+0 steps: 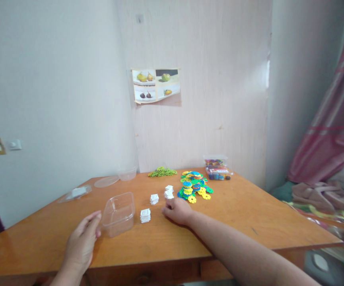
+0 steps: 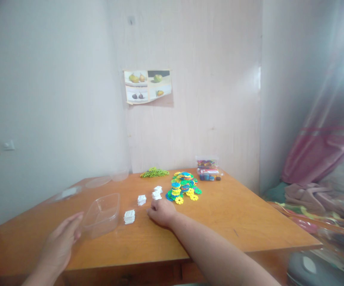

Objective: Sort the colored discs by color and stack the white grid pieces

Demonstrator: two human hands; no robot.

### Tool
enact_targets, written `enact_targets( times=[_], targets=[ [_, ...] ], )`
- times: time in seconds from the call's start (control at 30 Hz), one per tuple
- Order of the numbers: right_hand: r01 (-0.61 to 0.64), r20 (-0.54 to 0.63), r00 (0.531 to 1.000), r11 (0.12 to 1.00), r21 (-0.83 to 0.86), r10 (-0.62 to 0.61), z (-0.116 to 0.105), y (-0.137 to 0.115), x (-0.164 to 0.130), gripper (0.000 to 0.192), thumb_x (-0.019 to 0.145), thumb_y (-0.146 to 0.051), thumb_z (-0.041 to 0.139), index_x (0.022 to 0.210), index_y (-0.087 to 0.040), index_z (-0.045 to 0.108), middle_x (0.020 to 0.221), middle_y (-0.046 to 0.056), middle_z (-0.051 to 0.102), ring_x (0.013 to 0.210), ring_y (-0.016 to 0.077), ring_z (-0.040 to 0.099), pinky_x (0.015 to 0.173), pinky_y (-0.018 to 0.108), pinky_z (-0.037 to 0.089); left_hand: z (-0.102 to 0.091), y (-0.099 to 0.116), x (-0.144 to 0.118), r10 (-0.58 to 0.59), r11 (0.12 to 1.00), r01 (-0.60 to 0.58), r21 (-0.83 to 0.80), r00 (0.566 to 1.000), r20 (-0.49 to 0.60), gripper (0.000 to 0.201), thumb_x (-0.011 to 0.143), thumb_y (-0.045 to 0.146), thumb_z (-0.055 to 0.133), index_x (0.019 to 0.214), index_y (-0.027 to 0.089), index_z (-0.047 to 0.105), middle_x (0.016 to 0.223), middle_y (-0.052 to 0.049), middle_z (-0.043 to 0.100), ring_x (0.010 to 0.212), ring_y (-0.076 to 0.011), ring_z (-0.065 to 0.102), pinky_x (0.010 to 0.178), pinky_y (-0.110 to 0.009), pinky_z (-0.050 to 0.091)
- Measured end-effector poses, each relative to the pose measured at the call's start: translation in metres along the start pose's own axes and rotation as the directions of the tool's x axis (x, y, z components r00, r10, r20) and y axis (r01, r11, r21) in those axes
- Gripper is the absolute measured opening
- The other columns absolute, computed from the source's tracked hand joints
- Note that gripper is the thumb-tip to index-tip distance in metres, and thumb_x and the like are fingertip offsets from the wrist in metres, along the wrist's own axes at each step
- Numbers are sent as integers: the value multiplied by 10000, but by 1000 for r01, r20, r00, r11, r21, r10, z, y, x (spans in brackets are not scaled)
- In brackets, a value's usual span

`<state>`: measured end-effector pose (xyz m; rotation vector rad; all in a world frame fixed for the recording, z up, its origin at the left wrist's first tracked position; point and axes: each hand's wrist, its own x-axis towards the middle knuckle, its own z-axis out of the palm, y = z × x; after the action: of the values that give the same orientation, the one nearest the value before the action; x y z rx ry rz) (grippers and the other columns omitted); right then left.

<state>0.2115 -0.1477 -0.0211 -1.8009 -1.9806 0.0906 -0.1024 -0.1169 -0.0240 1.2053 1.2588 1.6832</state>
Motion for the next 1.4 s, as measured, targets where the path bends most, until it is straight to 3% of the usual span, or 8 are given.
enact_targets(
  times=[0.2,0.37,0.6,0.83,1.07,1.27,1.4],
  targets=[
    [13,4,1000,1000,1,-13,2,3,0,267,868,-419,526,771,-201,645,768,14,655,666,130,497,564,251,251,1,1,-1,-7,997,4,-78,999,-48,407,641,479,703,895,168,638,502,61,503,511,-106,444,510,-207,332],
    [33,18,999,999,9,-33,3,4,0,293,879,-401,504,731,-180,627,729,23,639,636,126,484,554,258,235,0,-6,6,-26,991,16,-135,996,-80,371,625,451,719,834,164,613,593,37,582,592,-112,526,559,-210,398],
    [61,24,998,997,39,-62,2,5,-3,310,889,-405,484,706,-178,590,714,20,627,637,125,498,557,251,249,0,-23,44,-95,973,62,-220,985,-144,376,643,450,716,834,165,561,683,2,652,631,-110,590,650,-243,465],
    [75,18,997,994,76,-77,8,10,-1,294,877,-400,494,681,-189,553,703,11,624,643,131,524,571,248,285,17,-34,89,-118,988,99,-114,979,-169,375,724,512,614,854,166,554,691,-27,665,622,-129,608,670,-278,480],
    [88,22,996,991,103,-90,7,11,-5,245,866,-364,507,695,-196,561,700,7,615,649,143,531,575,250,325,32,-51,119,-35,998,46,54,983,-181,378,762,558,544,805,182,545,708,-51,662,655,-173,630,647,-297,487],
    [74,41,996,974,212,-85,-2,-1,-2,169,861,-318,528,763,-207,610,754,10,644,704,152,569,618,251,392,36,-49,123,30,964,10,264,989,-148,361,825,536,461,674,217,538,659,-62,641,611,-212,596,606,-310,429],
    [174,52,981,964,200,-188,-18,-20,9,123,845,-307,568,871,-227,658,852,26,649,762,157,583,674,260,428,36,-44,118,75,926,-29,377,991,-107,398,856,520,418,618,220,525,617,-50,613,580,-205,557,605,-310,391]
  ],
)
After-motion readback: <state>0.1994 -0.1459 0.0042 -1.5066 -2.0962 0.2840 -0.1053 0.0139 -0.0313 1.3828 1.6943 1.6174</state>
